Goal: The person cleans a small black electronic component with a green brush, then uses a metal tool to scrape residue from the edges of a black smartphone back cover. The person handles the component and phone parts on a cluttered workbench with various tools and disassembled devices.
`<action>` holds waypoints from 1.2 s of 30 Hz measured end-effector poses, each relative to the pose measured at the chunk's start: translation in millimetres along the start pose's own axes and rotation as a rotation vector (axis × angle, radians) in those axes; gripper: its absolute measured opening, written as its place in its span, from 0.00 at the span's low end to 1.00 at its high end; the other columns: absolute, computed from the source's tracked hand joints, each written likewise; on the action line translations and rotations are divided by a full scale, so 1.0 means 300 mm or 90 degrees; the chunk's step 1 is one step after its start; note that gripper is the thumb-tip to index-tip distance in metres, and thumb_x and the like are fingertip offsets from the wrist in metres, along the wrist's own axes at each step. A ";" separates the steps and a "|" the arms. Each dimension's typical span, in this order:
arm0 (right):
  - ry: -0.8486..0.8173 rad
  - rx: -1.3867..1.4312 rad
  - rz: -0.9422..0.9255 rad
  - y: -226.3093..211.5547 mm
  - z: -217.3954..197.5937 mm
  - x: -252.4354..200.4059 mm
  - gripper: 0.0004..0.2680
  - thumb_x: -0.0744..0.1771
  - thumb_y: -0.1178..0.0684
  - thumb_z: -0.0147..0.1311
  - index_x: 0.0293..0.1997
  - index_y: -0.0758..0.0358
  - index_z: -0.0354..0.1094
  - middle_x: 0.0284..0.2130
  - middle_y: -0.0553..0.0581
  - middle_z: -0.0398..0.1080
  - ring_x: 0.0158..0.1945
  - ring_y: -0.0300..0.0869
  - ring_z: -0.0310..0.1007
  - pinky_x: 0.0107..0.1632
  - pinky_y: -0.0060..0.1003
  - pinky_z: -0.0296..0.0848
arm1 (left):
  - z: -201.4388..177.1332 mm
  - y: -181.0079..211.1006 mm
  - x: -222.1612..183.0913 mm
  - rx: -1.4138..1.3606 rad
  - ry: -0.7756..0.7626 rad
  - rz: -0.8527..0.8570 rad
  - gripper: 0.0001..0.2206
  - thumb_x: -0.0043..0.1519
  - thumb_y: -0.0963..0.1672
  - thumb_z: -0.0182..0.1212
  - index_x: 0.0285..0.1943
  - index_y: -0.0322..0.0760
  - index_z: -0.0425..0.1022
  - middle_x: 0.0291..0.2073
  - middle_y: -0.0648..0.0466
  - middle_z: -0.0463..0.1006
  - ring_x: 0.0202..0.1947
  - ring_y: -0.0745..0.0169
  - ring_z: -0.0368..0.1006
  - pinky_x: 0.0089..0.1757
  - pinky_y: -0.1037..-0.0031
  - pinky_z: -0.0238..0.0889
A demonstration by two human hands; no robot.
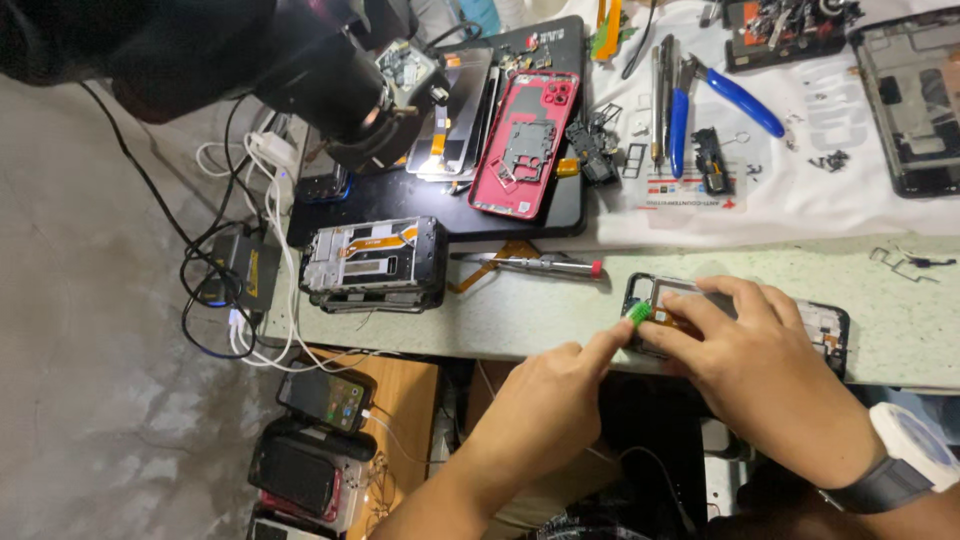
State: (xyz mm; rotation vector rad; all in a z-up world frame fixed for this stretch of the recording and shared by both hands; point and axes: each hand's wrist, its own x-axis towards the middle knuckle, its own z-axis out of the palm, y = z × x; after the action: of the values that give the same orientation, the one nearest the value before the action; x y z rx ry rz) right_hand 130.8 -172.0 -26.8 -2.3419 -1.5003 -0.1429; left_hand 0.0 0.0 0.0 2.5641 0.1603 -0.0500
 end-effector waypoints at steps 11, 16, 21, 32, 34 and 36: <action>0.042 0.026 -0.013 -0.006 -0.005 0.003 0.19 0.57 0.51 0.63 0.53 0.43 0.75 0.48 0.51 0.73 0.55 0.54 0.67 0.55 0.51 0.66 | -0.004 -0.068 0.013 0.128 0.164 -0.001 0.20 0.63 0.38 0.56 0.65 0.42 0.69 0.35 0.46 0.79 0.28 0.43 0.77 0.30 0.56 0.69; 0.096 0.092 -0.024 0.035 0.002 -0.007 0.18 0.57 0.48 0.64 0.50 0.48 0.74 0.51 0.50 0.73 0.57 0.52 0.68 0.57 0.48 0.66 | -0.078 -0.208 0.018 0.263 0.244 0.122 0.11 0.61 0.40 0.60 0.51 0.43 0.76 0.34 0.54 0.78 0.35 0.52 0.75 0.36 0.62 0.67; 0.119 0.199 -0.001 0.102 -0.019 -0.008 0.16 0.59 0.46 0.63 0.48 0.58 0.72 0.48 0.54 0.74 0.52 0.52 0.71 0.56 0.46 0.67 | -0.111 -0.245 0.020 0.261 0.236 0.197 0.13 0.52 0.37 0.58 0.44 0.42 0.77 0.43 0.54 0.76 0.46 0.52 0.73 0.48 0.62 0.61; 0.117 0.172 0.226 0.282 -0.062 -0.087 0.04 0.66 0.52 0.61 0.38 0.58 0.78 0.35 0.53 0.76 0.39 0.45 0.75 0.46 0.40 0.71 | -0.006 -0.260 0.061 0.232 0.286 0.232 0.18 0.55 0.37 0.57 0.54 0.42 0.78 0.46 0.54 0.76 0.50 0.53 0.72 0.56 0.59 0.60; 0.139 0.204 0.268 0.341 -0.055 -0.117 0.06 0.67 0.50 0.61 0.43 0.59 0.77 0.35 0.54 0.77 0.39 0.42 0.76 0.48 0.38 0.72 | 0.007 -0.265 0.067 0.221 0.307 0.234 0.20 0.54 0.37 0.58 0.56 0.43 0.78 0.48 0.54 0.76 0.51 0.52 0.72 0.56 0.58 0.60; 0.144 0.248 0.284 0.386 -0.042 -0.135 0.10 0.67 0.48 0.61 0.48 0.60 0.75 0.36 0.54 0.77 0.40 0.41 0.77 0.49 0.37 0.73 | 0.011 -0.271 0.068 0.210 0.334 0.237 0.22 0.53 0.37 0.60 0.58 0.43 0.77 0.50 0.53 0.76 0.52 0.50 0.73 0.56 0.57 0.59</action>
State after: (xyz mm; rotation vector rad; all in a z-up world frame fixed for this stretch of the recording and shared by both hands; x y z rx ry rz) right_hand 218.3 -254.7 -54.0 -2.1873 -0.7903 0.0010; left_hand 10.0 68.1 -48.0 2.8330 -0.1451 0.7984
